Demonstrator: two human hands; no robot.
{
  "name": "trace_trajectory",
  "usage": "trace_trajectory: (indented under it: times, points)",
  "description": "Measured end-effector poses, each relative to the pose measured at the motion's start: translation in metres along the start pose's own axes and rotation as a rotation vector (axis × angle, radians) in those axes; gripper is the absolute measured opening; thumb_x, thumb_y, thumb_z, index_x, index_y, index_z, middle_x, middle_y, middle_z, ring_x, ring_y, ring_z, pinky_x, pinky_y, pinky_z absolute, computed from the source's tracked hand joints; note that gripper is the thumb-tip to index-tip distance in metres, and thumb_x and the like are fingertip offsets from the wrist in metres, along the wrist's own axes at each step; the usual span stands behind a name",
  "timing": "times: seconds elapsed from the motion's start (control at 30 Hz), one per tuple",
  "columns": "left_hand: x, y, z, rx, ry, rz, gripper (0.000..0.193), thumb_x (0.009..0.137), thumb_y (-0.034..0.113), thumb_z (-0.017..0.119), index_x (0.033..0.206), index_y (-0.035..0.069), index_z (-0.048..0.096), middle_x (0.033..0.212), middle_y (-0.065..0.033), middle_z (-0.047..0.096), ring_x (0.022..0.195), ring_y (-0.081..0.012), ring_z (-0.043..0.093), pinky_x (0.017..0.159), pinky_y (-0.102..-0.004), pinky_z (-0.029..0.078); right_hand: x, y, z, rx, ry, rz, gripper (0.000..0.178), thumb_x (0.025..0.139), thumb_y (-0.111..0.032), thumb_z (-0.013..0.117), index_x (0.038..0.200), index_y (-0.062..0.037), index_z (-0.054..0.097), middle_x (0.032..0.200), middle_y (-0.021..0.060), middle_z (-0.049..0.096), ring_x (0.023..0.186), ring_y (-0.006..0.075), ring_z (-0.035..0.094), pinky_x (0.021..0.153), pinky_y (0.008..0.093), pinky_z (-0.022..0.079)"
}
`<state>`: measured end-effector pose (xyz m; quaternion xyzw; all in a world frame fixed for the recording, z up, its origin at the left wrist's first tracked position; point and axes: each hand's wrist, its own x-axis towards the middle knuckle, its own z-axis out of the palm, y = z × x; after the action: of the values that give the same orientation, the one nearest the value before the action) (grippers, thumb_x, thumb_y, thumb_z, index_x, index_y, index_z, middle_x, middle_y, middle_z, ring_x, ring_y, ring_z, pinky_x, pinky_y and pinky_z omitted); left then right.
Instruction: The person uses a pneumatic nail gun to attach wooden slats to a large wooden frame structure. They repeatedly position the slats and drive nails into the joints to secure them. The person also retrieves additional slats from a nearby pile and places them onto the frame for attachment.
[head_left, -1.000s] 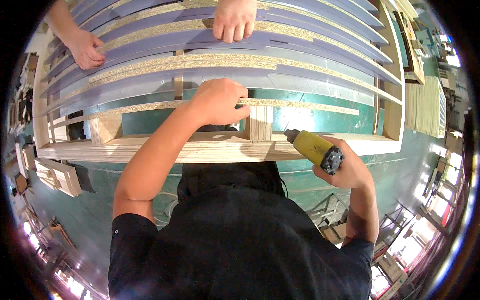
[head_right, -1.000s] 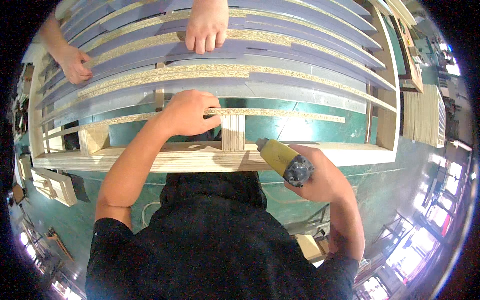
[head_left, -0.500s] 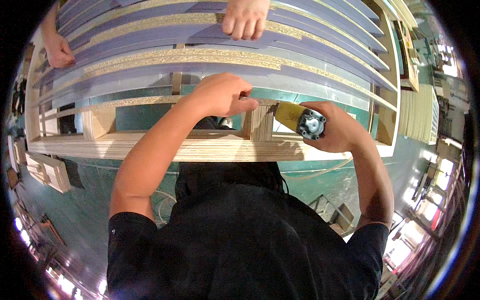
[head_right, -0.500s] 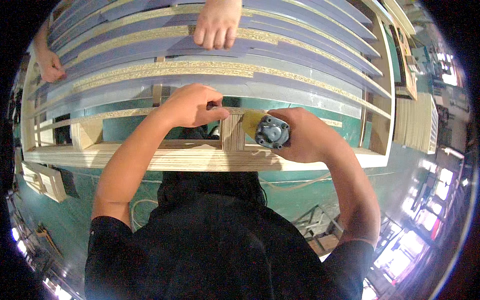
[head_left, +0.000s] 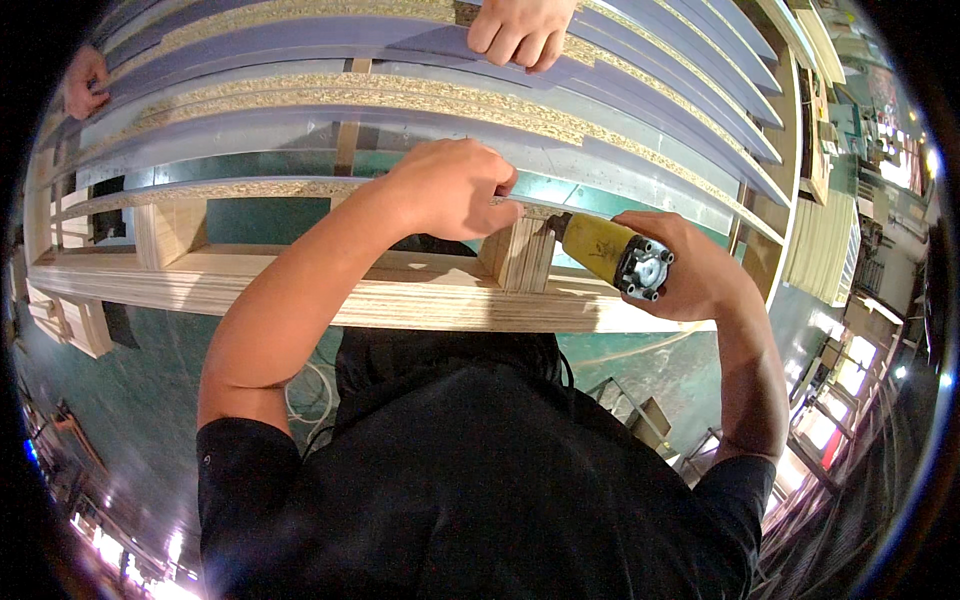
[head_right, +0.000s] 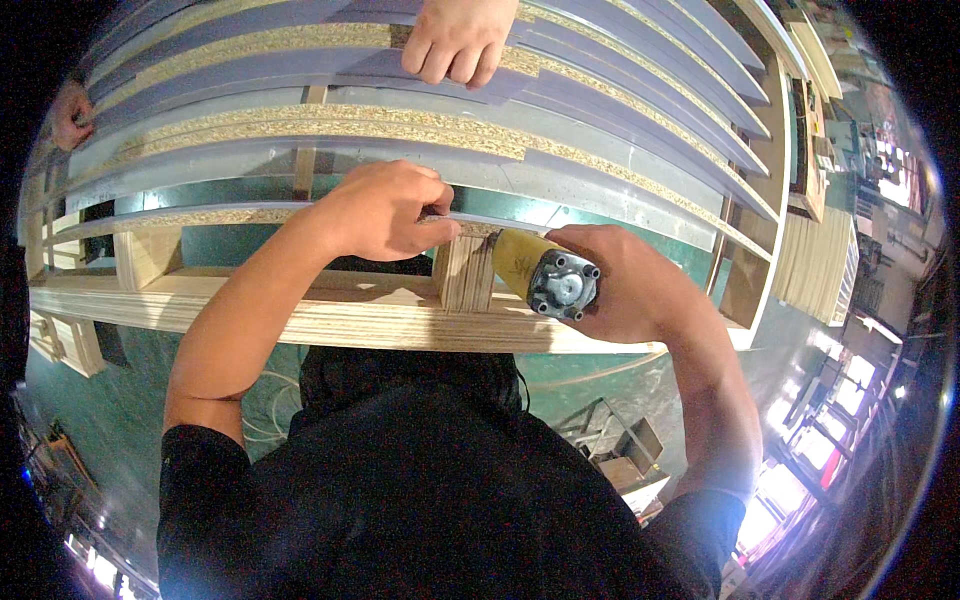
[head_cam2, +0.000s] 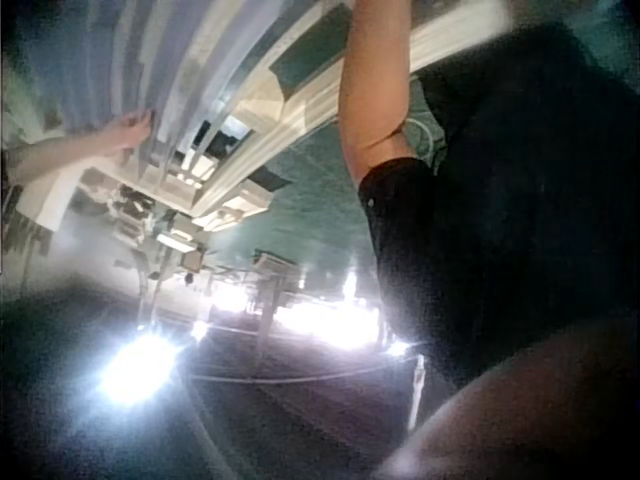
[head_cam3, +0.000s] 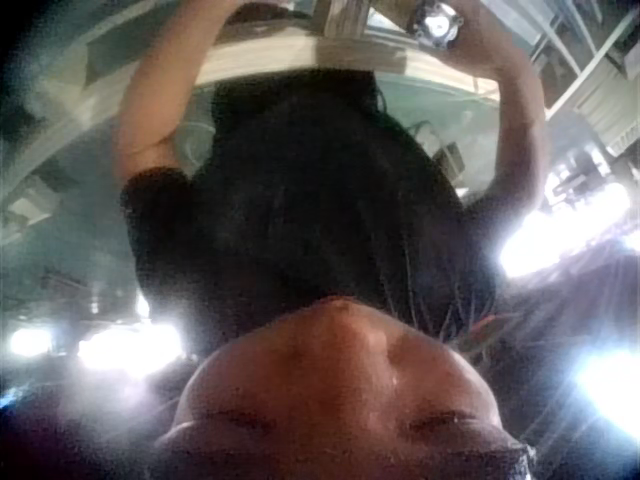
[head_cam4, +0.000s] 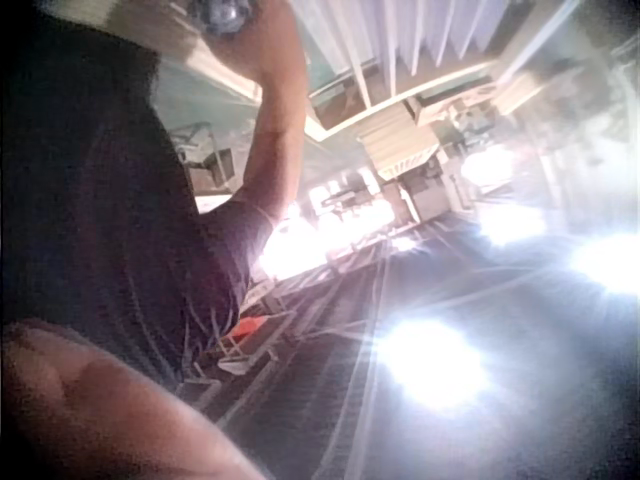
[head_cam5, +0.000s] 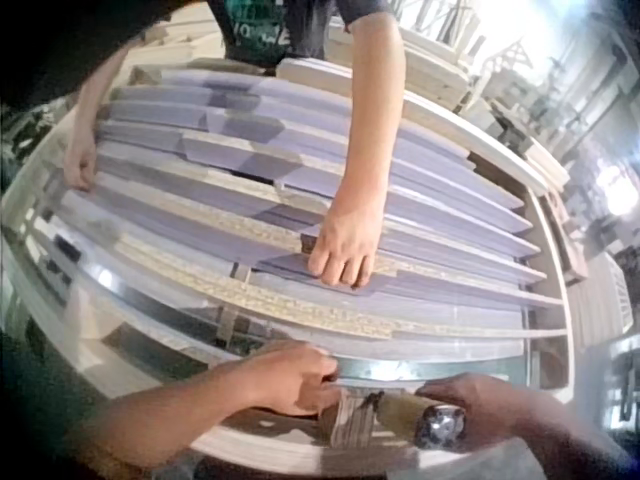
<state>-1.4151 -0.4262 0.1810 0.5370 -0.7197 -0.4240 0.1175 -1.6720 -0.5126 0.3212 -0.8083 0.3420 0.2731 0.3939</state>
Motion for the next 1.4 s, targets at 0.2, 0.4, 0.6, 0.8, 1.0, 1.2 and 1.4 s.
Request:
trace_trajectory:
  times: [0.2,0.4,0.6,0.8,1.0,1.2,1.4]
  points:
    - [0.001,0.006,-0.007,0.006,-0.079,-0.045,0.033,0.097,0.035,0.063,0.094,0.003,0.071,0.096,-0.0174,0.068,0.095,-0.0395,0.068,0.082,-0.0518,0.054,0.001,0.009,0.002,-0.025,-0.012,-0.068,0.061,0.070,-0.015,0.084,0.126,-0.0036,0.065,0.115,0.0193,0.072,0.110,0.0394,0.068,0.098,0.0420,0.053]
    - [-0.002,-0.001,-0.008,-0.034,-0.092,0.005,0.026,0.095,0.025,0.058,0.098,0.002,0.072,0.102,-0.0187,0.070,0.098,-0.0408,0.068,0.086,-0.0529,0.054,0.002,-0.004,-0.002,-0.026,-0.030,-0.048,0.057,0.069,-0.014,0.081,0.123,-0.0021,0.065,0.112,0.0204,0.071,0.106,0.0390,0.069,0.093,0.0430,0.053]
    - [-0.002,0.002,-0.012,-0.021,-0.140,-0.020,0.029,0.094,0.023,0.055,0.102,0.001,0.073,0.109,-0.0207,0.072,0.106,-0.0403,0.068,0.090,-0.0522,0.055,0.008,-0.013,-0.007,-0.001,-0.094,0.003,0.064,0.069,-0.015,0.084,0.128,-0.0009,0.064,0.116,0.0208,0.072,0.109,0.0372,0.070,0.098,0.0420,0.053]
    - [0.003,0.000,-0.008,-0.007,-0.157,-0.048,0.032,0.094,0.027,0.055,0.102,0.003,0.074,0.108,-0.0204,0.072,0.104,-0.0402,0.069,0.091,-0.0522,0.055,0.003,-0.027,-0.005,0.011,0.056,-0.110,0.052,0.072,-0.013,0.082,0.121,-0.0017,0.068,0.106,0.0216,0.073,0.102,0.0384,0.071,0.091,0.0429,0.055]
    - [0.004,0.006,-0.010,0.024,-0.188,-0.102,0.032,0.095,0.028,0.054,0.102,0.004,0.075,0.105,-0.0198,0.074,0.102,-0.0400,0.069,0.090,-0.0523,0.055,0.015,-0.018,0.003,-0.010,0.004,-0.159,0.056,0.070,-0.012,0.083,0.121,0.0011,0.065,0.108,0.0218,0.072,0.103,0.0375,0.071,0.092,0.0411,0.054]
    - [0.000,0.007,-0.014,0.003,-0.186,-0.098,0.031,0.094,0.027,0.055,0.100,0.004,0.074,0.104,-0.0197,0.074,0.101,-0.0403,0.070,0.090,-0.0517,0.055,0.014,-0.024,0.002,0.008,0.019,-0.129,0.054,0.068,-0.010,0.080,0.120,-0.0027,0.069,0.104,0.0216,0.074,0.100,0.0403,0.071,0.089,0.0441,0.056]
    - [-0.001,0.010,-0.016,0.006,-0.169,-0.086,0.030,0.094,0.027,0.055,0.100,0.005,0.075,0.103,-0.0192,0.074,0.101,-0.0402,0.070,0.089,-0.0515,0.055,0.014,-0.024,0.003,0.005,0.017,-0.127,0.049,0.069,-0.009,0.080,0.117,-0.0024,0.070,0.100,0.0203,0.074,0.097,0.0383,0.072,0.086,0.0434,0.056]
